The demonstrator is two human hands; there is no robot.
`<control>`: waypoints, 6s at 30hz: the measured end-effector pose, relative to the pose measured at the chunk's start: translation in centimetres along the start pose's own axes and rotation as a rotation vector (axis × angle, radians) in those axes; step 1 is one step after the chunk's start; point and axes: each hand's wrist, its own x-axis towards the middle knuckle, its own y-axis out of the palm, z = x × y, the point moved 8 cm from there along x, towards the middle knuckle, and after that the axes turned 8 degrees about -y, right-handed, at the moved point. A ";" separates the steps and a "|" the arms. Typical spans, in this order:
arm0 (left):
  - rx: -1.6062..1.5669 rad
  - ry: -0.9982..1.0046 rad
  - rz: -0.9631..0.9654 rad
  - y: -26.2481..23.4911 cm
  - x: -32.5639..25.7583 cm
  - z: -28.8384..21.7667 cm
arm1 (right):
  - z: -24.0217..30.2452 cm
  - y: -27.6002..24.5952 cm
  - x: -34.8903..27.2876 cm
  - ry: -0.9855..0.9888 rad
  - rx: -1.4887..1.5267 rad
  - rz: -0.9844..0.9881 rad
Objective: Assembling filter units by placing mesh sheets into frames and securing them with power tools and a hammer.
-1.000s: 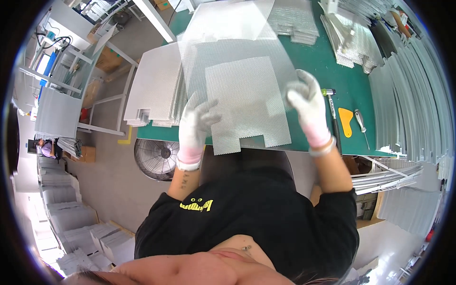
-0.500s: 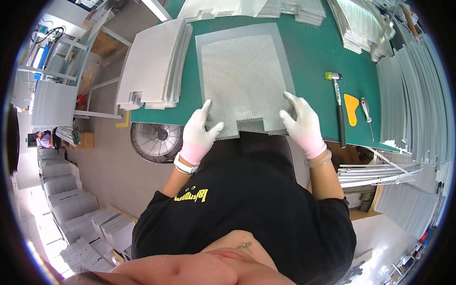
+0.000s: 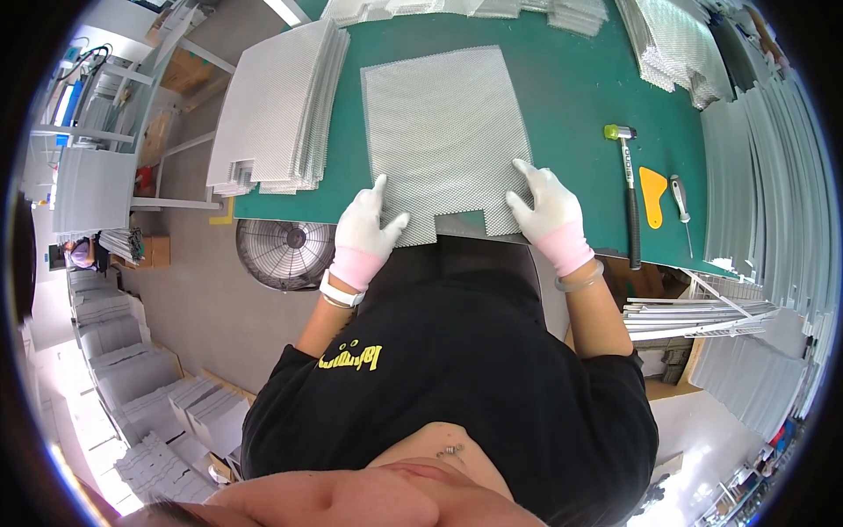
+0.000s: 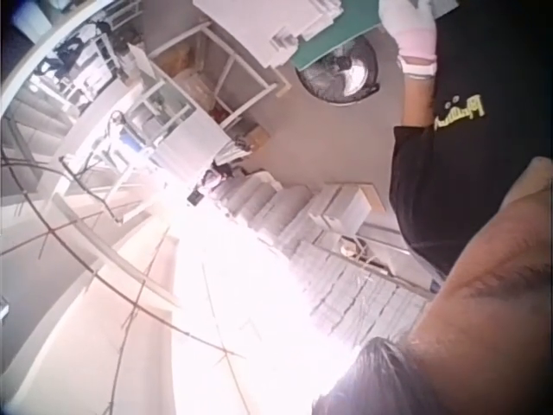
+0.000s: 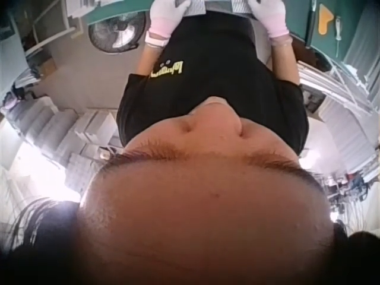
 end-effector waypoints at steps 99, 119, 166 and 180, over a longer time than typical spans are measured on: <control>0.120 0.286 0.094 -0.8 4.6 -1.4 | -10.3 -19.9 24.8 -0.401 0.767 -0.652; -1.004 -0.187 -0.057 -3.7 0.7 -0.4 | 3.4 -5.8 -0.1 -0.009 0.239 -0.237; 0.073 -0.152 -0.126 -1.6 2.9 0.4 | -0.3 0.2 -0.7 0.120 -0.460 0.034; 0.294 0.667 -0.376 -12.5 22.0 -5.7 | -3.6 -3.6 -5.6 0.089 -0.372 -0.316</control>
